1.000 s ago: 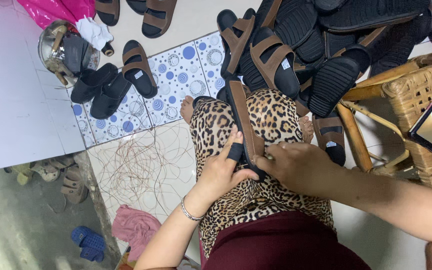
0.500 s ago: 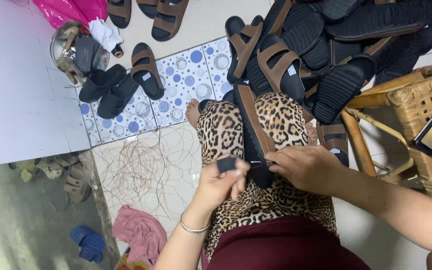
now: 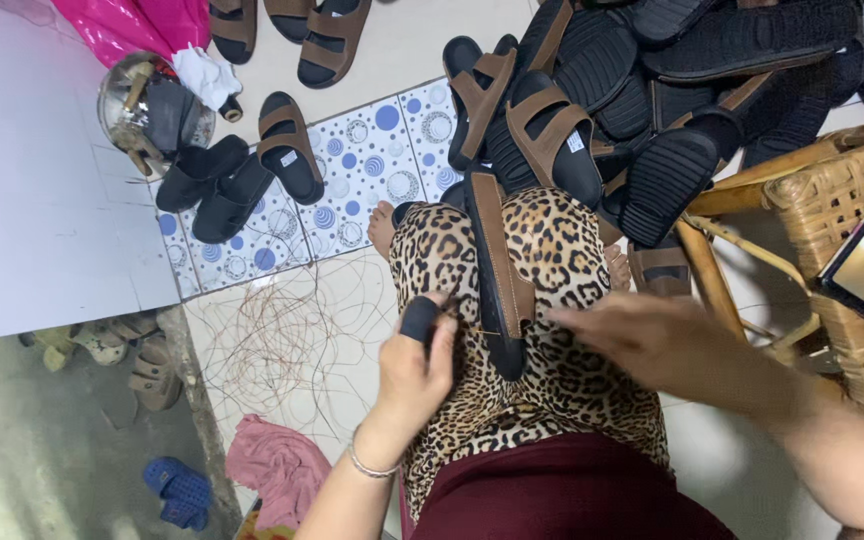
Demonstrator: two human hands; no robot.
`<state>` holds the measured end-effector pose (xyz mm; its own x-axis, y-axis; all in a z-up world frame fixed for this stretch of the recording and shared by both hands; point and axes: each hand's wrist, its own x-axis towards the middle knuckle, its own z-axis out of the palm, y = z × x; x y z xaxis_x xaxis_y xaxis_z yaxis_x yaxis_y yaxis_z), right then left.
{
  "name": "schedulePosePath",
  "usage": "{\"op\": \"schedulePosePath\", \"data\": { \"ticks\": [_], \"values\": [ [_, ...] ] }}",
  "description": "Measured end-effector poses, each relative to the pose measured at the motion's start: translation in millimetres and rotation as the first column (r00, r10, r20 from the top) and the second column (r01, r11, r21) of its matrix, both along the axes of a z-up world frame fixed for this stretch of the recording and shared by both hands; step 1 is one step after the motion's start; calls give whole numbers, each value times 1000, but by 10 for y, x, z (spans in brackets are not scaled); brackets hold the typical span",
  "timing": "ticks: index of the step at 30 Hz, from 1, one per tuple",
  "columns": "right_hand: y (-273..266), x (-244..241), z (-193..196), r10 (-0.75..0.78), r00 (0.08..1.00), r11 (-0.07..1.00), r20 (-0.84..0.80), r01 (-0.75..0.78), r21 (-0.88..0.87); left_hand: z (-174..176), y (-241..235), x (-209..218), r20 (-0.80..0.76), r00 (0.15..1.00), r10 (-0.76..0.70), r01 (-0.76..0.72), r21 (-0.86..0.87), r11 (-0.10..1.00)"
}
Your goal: The person sits on the floor and sews a black sandal using a needle and thread. They repeatedly push the needle through the sandal strap and pull the thread to secure it. A second person briefly enters the frame and sits nearby.
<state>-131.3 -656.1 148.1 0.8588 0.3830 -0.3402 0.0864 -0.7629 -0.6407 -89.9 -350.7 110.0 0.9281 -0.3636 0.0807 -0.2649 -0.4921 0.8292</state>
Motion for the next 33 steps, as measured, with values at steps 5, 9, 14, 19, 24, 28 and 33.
{"op": "schedulePosePath", "data": {
  "ticks": [5, 9, 14, 19, 24, 28, 33],
  "values": [
    [255, -8, -251, -4, 907, 1000, 422, 1, 7, -119, -203, -203, 169, 985, 43, -18, -143, 990],
    [276, -16, -352, 57, 863, 997, 503, -21, -76, -242, -297, -326, 303, 952, 31, 16, -151, 988],
    [317, -28, -227, 133, 889, 983, 439, -64, -169, -427, -387, -451, 368, 927, 68, 0, -182, 983],
    [602, 4, -289, 204, 812, 968, 546, -85, -236, -551, -467, -545, 346, 922, 172, -105, -206, 973],
    [689, 171, -416, 85, 748, 992, 658, -1, -126, -665, -387, -529, -114, 981, 154, -191, -521, 832],
    [518, 149, -419, 62, 765, 998, 641, -52, -35, -223, -206, -223, -132, 984, 118, -144, -212, 967],
    [-99, -135, -446, 718, 595, 643, 361, -368, -672, 29, -138, -166, -143, 934, -329, 343, 87, 935]
  ]
}}
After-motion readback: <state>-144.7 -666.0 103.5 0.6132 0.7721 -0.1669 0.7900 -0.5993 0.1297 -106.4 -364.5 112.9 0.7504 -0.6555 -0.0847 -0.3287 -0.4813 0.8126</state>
